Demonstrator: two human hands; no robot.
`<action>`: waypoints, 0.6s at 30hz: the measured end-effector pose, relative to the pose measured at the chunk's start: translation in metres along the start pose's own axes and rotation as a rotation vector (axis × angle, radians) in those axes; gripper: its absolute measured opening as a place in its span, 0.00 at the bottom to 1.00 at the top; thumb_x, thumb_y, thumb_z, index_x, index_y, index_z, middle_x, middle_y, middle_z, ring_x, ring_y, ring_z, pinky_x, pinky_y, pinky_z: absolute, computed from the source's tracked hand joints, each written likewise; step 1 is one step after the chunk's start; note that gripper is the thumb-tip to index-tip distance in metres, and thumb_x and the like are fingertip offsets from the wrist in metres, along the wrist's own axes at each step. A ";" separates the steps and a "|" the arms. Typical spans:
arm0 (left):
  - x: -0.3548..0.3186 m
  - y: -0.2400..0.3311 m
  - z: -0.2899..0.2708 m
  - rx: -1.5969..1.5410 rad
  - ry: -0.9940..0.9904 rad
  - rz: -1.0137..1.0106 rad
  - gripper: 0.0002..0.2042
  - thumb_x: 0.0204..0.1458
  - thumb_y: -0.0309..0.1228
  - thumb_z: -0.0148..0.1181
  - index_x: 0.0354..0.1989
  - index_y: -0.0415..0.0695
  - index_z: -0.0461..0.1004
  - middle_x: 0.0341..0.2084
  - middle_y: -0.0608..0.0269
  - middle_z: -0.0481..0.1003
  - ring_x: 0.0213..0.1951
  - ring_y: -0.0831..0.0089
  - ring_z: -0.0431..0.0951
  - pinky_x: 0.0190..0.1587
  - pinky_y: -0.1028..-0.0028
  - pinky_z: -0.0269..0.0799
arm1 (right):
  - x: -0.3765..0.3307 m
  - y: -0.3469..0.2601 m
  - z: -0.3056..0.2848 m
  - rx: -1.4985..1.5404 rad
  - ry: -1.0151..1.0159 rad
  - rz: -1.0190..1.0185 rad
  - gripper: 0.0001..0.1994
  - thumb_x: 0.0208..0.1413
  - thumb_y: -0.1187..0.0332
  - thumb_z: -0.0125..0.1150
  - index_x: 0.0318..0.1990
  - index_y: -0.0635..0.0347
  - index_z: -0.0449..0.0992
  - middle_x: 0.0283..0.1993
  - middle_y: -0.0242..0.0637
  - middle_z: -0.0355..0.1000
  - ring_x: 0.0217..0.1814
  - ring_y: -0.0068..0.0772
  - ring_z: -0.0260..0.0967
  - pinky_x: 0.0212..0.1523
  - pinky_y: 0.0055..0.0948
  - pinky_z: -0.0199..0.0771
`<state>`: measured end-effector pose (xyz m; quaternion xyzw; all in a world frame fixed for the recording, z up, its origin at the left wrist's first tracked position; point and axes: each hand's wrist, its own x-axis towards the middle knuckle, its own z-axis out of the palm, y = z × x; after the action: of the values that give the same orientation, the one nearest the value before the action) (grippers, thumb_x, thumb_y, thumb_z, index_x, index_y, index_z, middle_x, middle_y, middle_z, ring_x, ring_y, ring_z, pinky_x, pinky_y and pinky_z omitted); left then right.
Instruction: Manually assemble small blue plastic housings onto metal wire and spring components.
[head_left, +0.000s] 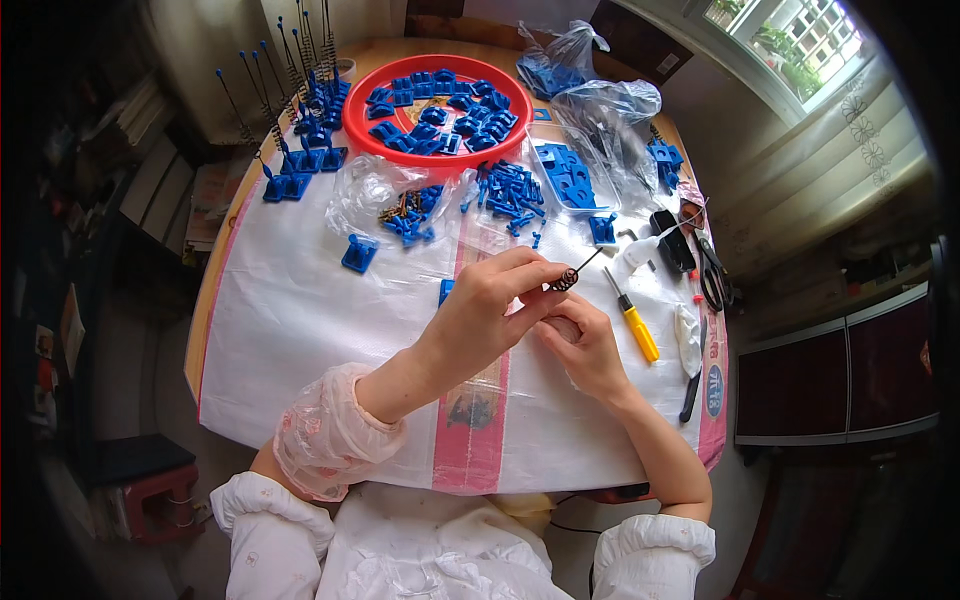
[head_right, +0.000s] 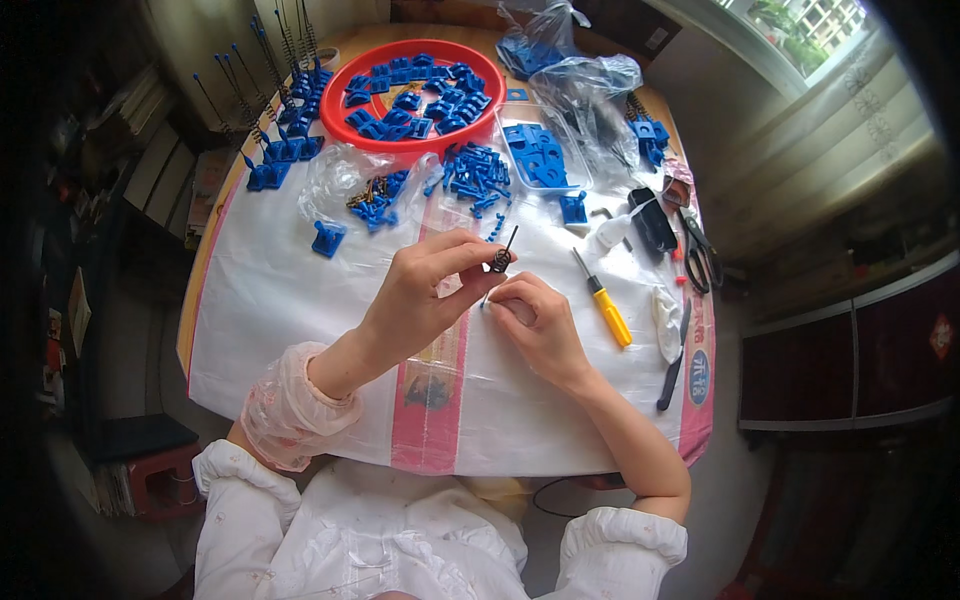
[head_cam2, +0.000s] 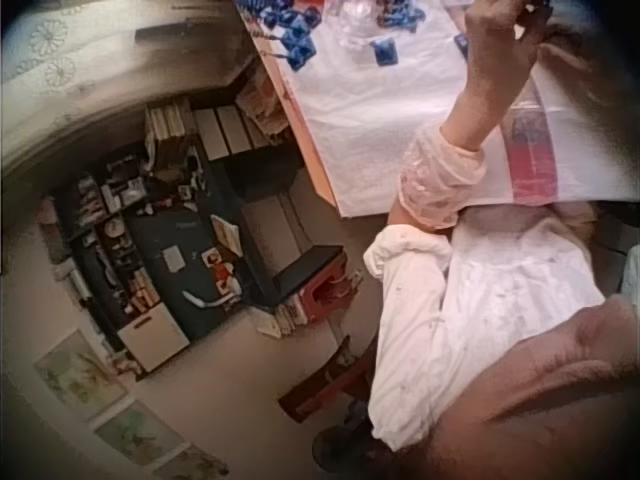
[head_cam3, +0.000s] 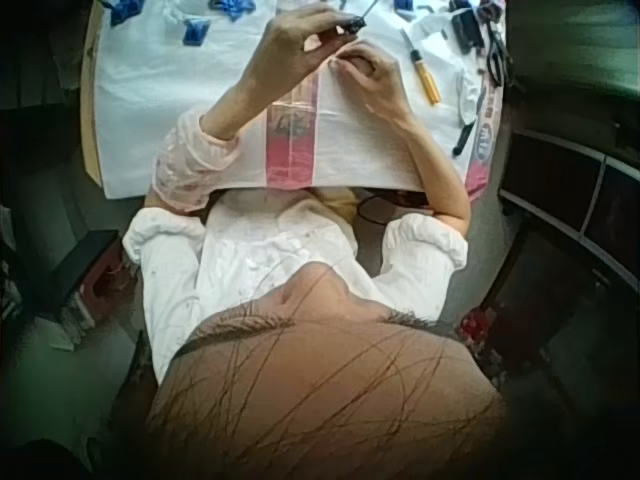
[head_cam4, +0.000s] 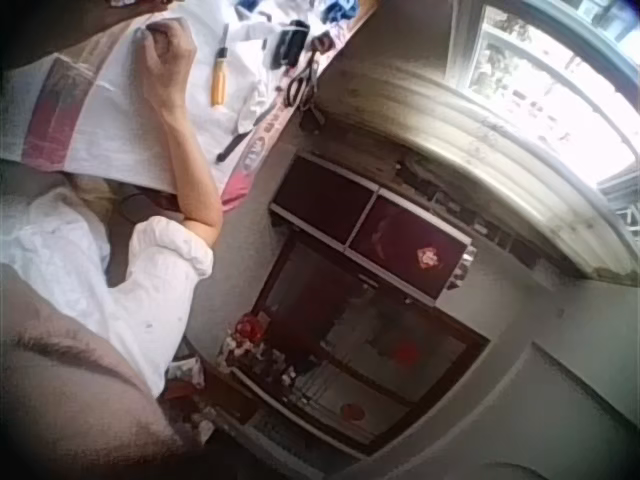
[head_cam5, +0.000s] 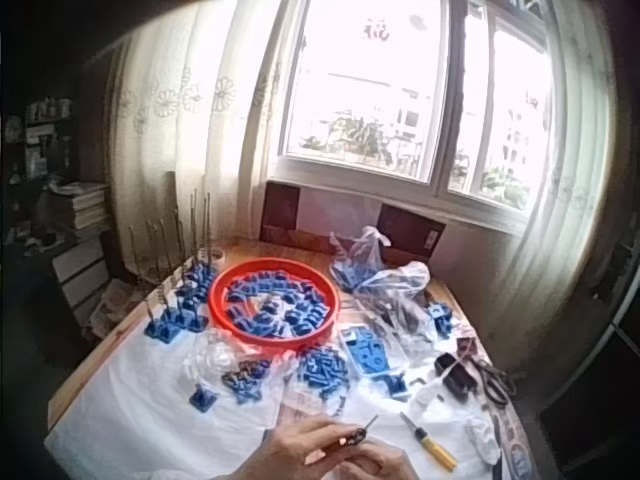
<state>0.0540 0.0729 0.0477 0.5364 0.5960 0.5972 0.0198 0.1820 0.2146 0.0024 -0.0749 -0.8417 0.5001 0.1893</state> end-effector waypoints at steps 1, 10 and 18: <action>0.000 0.000 0.000 -0.006 0.000 -0.006 0.12 0.46 0.18 0.65 0.41 0.38 0.78 0.31 0.60 0.77 0.28 0.73 0.78 0.31 0.75 0.73 | 0.000 0.001 0.000 0.007 0.003 0.003 0.05 0.50 0.80 0.62 0.36 0.68 0.76 0.36 0.41 0.74 0.39 0.35 0.75 0.43 0.29 0.72; 0.000 0.000 0.000 -0.011 0.001 -0.008 0.12 0.46 0.18 0.65 0.41 0.38 0.78 0.31 0.61 0.76 0.28 0.73 0.78 0.32 0.75 0.73 | 0.001 0.002 0.000 -0.001 0.002 -0.011 0.05 0.51 0.79 0.62 0.36 0.69 0.76 0.37 0.41 0.74 0.40 0.35 0.75 0.43 0.29 0.72; 0.001 0.001 0.000 0.001 -0.008 -0.001 0.12 0.47 0.18 0.65 0.42 0.38 0.78 0.31 0.60 0.76 0.28 0.72 0.78 0.32 0.75 0.73 | 0.001 0.001 -0.001 0.015 0.005 -0.004 0.05 0.51 0.79 0.62 0.36 0.69 0.76 0.37 0.41 0.74 0.40 0.35 0.75 0.44 0.28 0.72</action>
<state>0.0539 0.0731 0.0486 0.5385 0.5965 0.5948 0.0222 0.1814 0.2161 0.0017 -0.0731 -0.8375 0.5060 0.1929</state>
